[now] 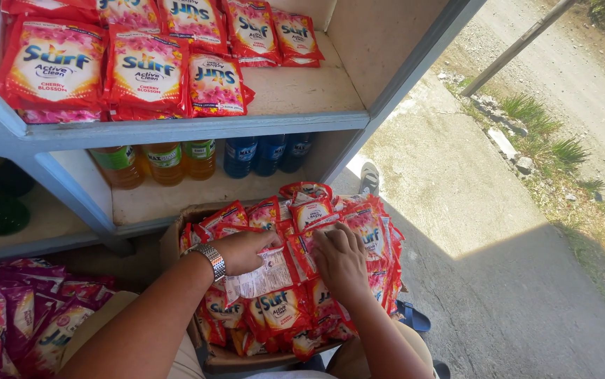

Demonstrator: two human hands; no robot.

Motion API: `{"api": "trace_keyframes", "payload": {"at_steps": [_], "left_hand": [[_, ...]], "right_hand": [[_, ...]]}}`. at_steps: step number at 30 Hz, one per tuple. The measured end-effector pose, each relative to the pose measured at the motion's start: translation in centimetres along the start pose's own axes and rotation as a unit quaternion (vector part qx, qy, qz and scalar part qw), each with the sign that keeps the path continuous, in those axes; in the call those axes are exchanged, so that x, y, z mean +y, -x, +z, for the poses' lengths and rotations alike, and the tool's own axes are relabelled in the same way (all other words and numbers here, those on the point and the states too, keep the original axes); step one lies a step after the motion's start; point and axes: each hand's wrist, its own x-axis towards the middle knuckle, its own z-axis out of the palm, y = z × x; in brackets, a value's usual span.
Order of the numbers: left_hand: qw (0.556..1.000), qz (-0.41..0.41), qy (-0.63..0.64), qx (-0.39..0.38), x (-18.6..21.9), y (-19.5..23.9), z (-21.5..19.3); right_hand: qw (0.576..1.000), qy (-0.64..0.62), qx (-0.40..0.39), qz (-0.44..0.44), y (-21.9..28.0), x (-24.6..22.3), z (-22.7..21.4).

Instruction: Stocking and organizing laundry detergent packets on grocery store shelves.

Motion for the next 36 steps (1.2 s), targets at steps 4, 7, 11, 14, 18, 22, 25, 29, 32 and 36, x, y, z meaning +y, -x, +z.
{"api": "trace_keyframes", "payload": {"at_steps": [4,7,11,14,18,22,25,29,32,36], "left_hand": [[1.000,-0.001,-0.014,-0.002,-0.1,-0.1,0.0],[1.000,0.020,-0.006,0.010,-0.5,-0.4,0.4],[1.000,0.009,-0.015,0.014,-0.3,-0.4,0.4],[0.999,0.017,-0.018,0.024,-0.4,-0.4,0.5],[0.999,0.015,-0.009,0.032,-0.2,0.0,0.3],[0.999,0.031,0.013,0.038,-0.3,0.0,0.0],[1.000,0.003,0.010,0.020,0.8,1.1,-0.8],[0.994,0.075,0.049,0.069,-2.4,-2.4,1.0],[0.991,0.089,0.061,0.080,-2.5,-2.2,1.2],[0.993,0.069,0.069,0.069,-1.5,-0.7,0.0]], "right_hand": [[0.999,0.046,-0.011,-0.016,0.2,-0.4,0.3],[0.998,0.048,-0.035,-0.032,0.2,-1.0,-0.1],[0.991,0.090,-0.088,-0.036,-0.8,-2.3,-1.8],[0.989,0.059,-0.132,-0.027,-1.3,-2.7,-2.8],[0.997,-0.072,-0.034,0.002,-1.4,-3.9,-4.5],[0.991,-0.131,0.017,0.018,-1.1,-5.2,-5.3],[0.986,-0.140,-0.087,0.013,-0.4,-8.1,-4.9],[0.969,-0.114,-0.030,-0.218,1.7,-12.4,-1.6],[0.966,-0.105,-0.003,-0.236,2.3,-13.1,0.6],[0.968,-0.118,-0.024,-0.222,1.7,-12.6,1.6]]}}
